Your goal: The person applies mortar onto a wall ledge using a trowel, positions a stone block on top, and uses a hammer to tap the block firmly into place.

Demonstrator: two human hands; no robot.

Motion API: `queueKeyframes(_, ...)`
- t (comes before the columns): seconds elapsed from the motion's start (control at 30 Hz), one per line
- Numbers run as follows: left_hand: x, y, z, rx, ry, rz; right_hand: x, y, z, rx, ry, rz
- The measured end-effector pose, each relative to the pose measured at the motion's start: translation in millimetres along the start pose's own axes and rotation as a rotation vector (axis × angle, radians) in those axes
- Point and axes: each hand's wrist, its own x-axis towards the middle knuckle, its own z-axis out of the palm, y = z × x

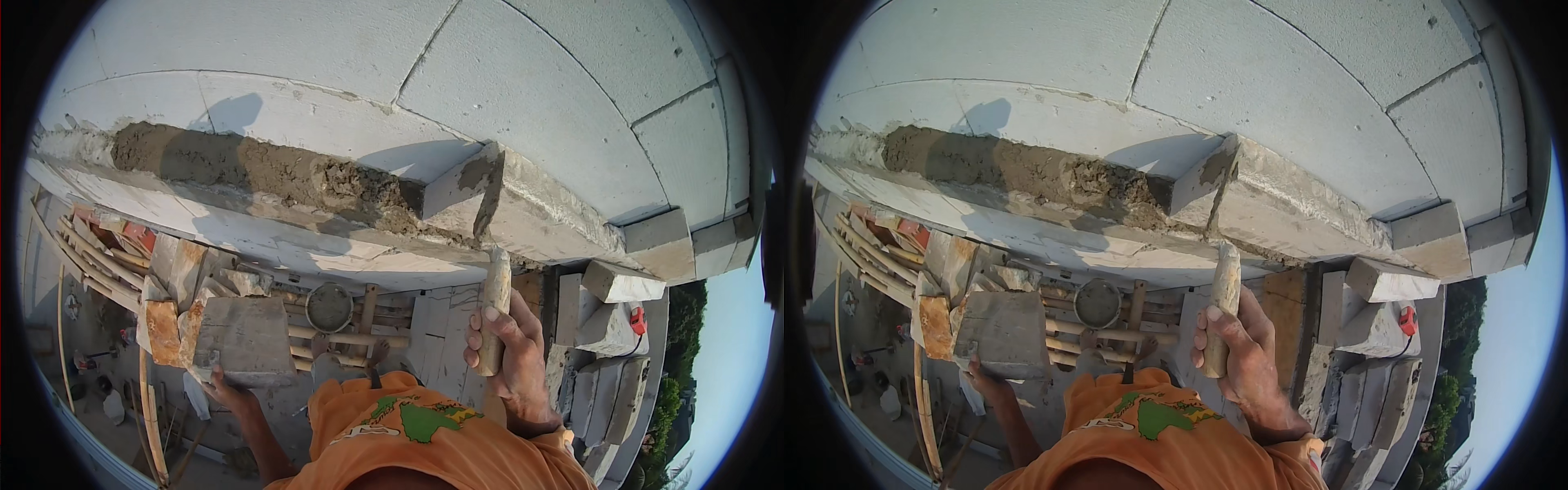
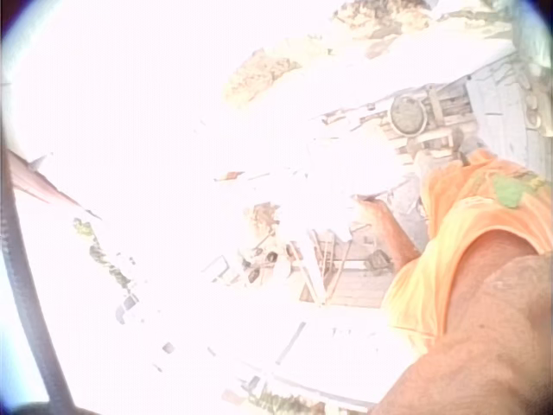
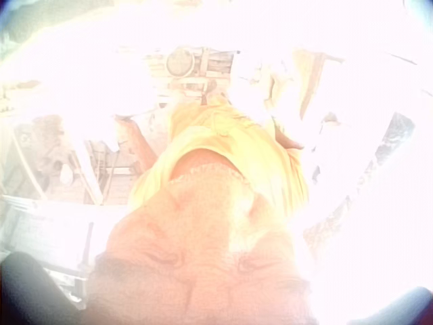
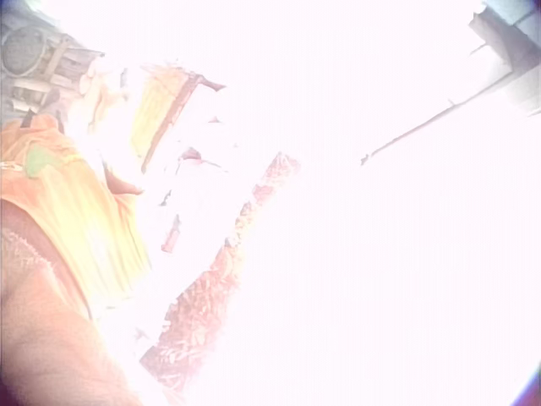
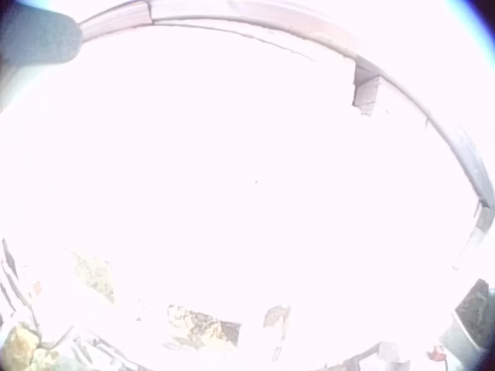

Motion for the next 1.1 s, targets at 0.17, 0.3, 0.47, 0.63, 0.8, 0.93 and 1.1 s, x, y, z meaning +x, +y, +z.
queueKeyframes(0.17,-3.9,-1.3,4.3,-0.005,0.009,0.007,-2.6,5.8,-13.9,0.012,0.01,-0.069)
queueKeyframes(0.3,-2.9,-7.5,3.5,0.0,-0.032,0.014,24.8,41.6,-20.4,-0.043,-0.082,0.074)
queueKeyframes(0.47,-9.9,-0.4,5.4,0.019,-0.09,0.022,68.6,88.0,-27.2,-0.05,-0.078,0.21)
queueKeyframes(0.63,-9.1,-2.5,-1.2,0.06,-0.069,0.003,61.0,89.4,-35.3,0.05,0.004,0.237)
queueKeyframes(0.8,-6.3,-3.1,-3.5,0.043,-0.068,0.015,16.1,79.6,-44.9,0.082,0.017,0.258)
queueKeyframes(0.93,-7.6,4.3,-1.9,0.047,-0.053,-0.012,20.0,77.3,-47.0,-0.078,-0.025,0.246)
queueKeyframes(1.1,-5.3,5.1,3.8,0.056,-0.069,0.014,45.2,84.4,-36.7,-0.19,-0.061,0.171)
